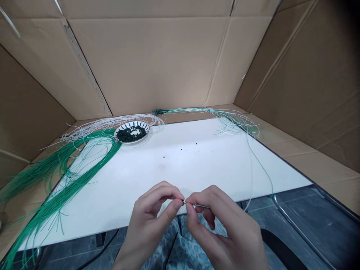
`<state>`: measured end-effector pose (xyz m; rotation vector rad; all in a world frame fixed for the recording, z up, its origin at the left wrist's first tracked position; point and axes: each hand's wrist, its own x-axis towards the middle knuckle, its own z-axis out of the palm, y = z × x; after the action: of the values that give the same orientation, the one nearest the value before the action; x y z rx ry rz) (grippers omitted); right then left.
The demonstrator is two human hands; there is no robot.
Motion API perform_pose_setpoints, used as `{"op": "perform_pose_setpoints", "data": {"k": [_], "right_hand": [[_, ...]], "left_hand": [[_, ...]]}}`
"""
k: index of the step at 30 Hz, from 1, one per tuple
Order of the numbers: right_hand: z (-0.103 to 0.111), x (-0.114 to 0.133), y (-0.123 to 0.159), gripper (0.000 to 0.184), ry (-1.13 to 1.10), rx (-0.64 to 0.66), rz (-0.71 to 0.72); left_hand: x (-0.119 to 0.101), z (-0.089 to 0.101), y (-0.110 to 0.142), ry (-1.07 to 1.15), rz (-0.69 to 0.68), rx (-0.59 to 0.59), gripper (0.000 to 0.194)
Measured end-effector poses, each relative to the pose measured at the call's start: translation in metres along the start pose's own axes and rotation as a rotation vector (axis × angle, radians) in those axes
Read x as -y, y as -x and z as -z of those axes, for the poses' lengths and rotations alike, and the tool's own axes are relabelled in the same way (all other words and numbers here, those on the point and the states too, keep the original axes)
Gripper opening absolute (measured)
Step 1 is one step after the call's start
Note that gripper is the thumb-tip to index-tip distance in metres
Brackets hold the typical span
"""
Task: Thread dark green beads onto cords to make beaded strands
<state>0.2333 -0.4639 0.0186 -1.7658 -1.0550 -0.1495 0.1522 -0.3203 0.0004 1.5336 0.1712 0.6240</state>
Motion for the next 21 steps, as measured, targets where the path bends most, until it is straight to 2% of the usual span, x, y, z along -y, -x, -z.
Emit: {"op": "perform_pose_setpoints", "data": {"k": [12, 16, 21], "right_hand": [[-0.002, 0.0, 0.004, 0.022, -0.038, -0.024, 0.036], [-0.004, -0.001, 0.003, 0.02, -0.05, -0.025, 0.037], [-0.006, -0.001, 0.003, 0.019, -0.064, -0.038, 0.015]], "left_hand": [[-0.01, -0.001, 0.002, -0.332, -0.216, -0.004, 0.015], [-0.011, -0.002, 0.003, -0.305, -0.207, -0.029, 0.014], [-0.008, -0.004, 0.004, -0.207, -0.128, -0.05, 0.011]]}}
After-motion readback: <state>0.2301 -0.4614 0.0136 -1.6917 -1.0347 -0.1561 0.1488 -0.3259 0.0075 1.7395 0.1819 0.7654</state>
